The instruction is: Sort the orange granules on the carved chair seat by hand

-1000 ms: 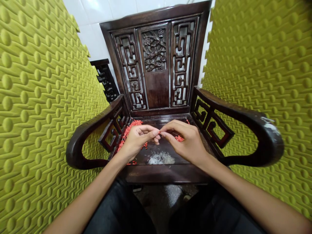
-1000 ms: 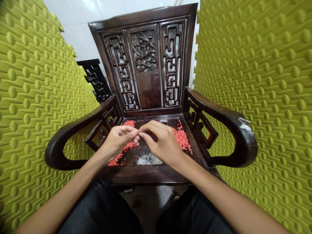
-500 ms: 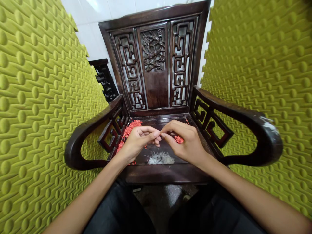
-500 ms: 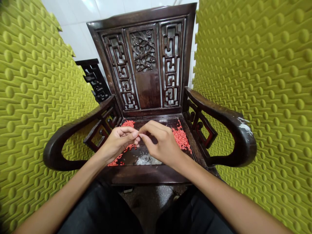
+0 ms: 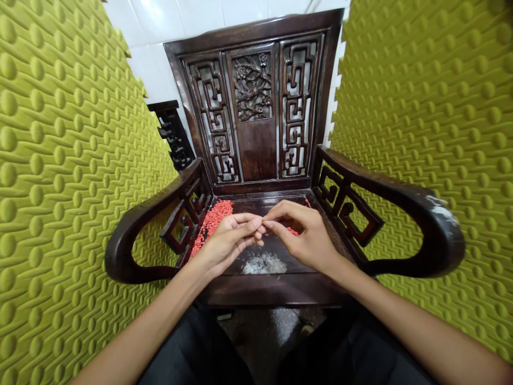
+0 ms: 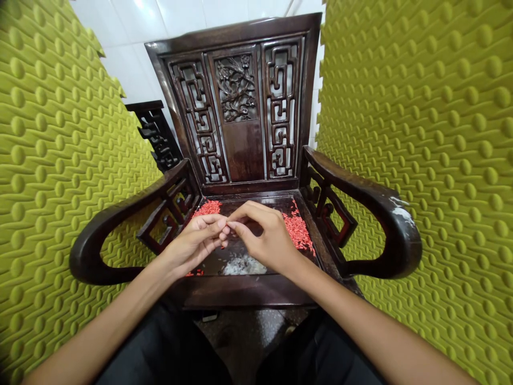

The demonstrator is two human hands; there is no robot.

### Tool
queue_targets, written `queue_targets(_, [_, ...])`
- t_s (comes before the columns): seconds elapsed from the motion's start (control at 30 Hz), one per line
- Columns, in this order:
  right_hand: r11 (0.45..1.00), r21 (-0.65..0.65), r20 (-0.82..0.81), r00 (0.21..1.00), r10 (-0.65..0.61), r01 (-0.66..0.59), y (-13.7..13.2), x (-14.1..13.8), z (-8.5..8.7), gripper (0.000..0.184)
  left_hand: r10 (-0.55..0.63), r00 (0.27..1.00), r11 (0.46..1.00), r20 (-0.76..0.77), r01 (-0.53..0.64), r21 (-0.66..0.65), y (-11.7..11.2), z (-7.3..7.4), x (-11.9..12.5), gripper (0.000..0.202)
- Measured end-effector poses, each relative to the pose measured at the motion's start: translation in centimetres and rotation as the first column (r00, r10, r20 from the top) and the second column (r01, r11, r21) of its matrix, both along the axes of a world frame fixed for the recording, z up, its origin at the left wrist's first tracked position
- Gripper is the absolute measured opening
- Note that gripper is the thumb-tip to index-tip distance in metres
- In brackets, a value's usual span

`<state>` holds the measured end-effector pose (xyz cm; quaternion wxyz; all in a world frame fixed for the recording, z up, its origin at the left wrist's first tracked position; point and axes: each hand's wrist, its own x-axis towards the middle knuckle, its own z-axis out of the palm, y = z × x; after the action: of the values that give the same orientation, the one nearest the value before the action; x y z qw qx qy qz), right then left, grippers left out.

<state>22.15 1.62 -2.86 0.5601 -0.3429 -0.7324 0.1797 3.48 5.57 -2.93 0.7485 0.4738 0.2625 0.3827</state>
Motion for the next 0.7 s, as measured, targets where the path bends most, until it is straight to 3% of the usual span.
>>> queue_targets(0.27, [0.988,-0.153,-0.029,0.999,0.019,-0.024,1.1,0.1,-1.4,0.004,0.052,0.995,0.997,-0.087,-0.046,0.070,0.5,-0.5,0.1,0.031])
queue_targets(0.4, [0.975,-0.223,0.008,1.000,0.019,-0.017,2.7,0.8,-2.7,0.006,0.067,0.957,0.986,-0.281,-0.020,0.167,1.7,-1.8,-0.1,0.042])
queue_targets(0.5, [0.921,-0.386,0.001,0.999,0.051,-0.047,4.9,1.9,-4.5,0.011,0.174,0.817,0.935,-0.550,0.038,0.353,4.2,-3.4,-1.2,0.049])
queue_targets(0.57, [0.838,-0.546,-0.004,1.000,0.009,-0.010,6.4,2.9,-6.0,0.012,0.278,0.608,0.842,-0.744,0.219,0.493,6.4,-4.9,-2.4,0.040])
queue_targets(0.6, [0.772,-0.635,-0.016,0.999,-0.047,0.026,7.1,3.4,-6.8,0.014,0.298,0.555,0.829,-0.776,0.252,0.499,7.5,-5.7,-3.1,0.032])
queue_targets(0.7, [0.696,-0.713,-0.011,0.991,-0.130,0.083,8.7,4.9,-8.8,0.020,0.326,0.441,0.825,-0.836,0.299,0.480,9.7,-8.0,-4.6,0.020])
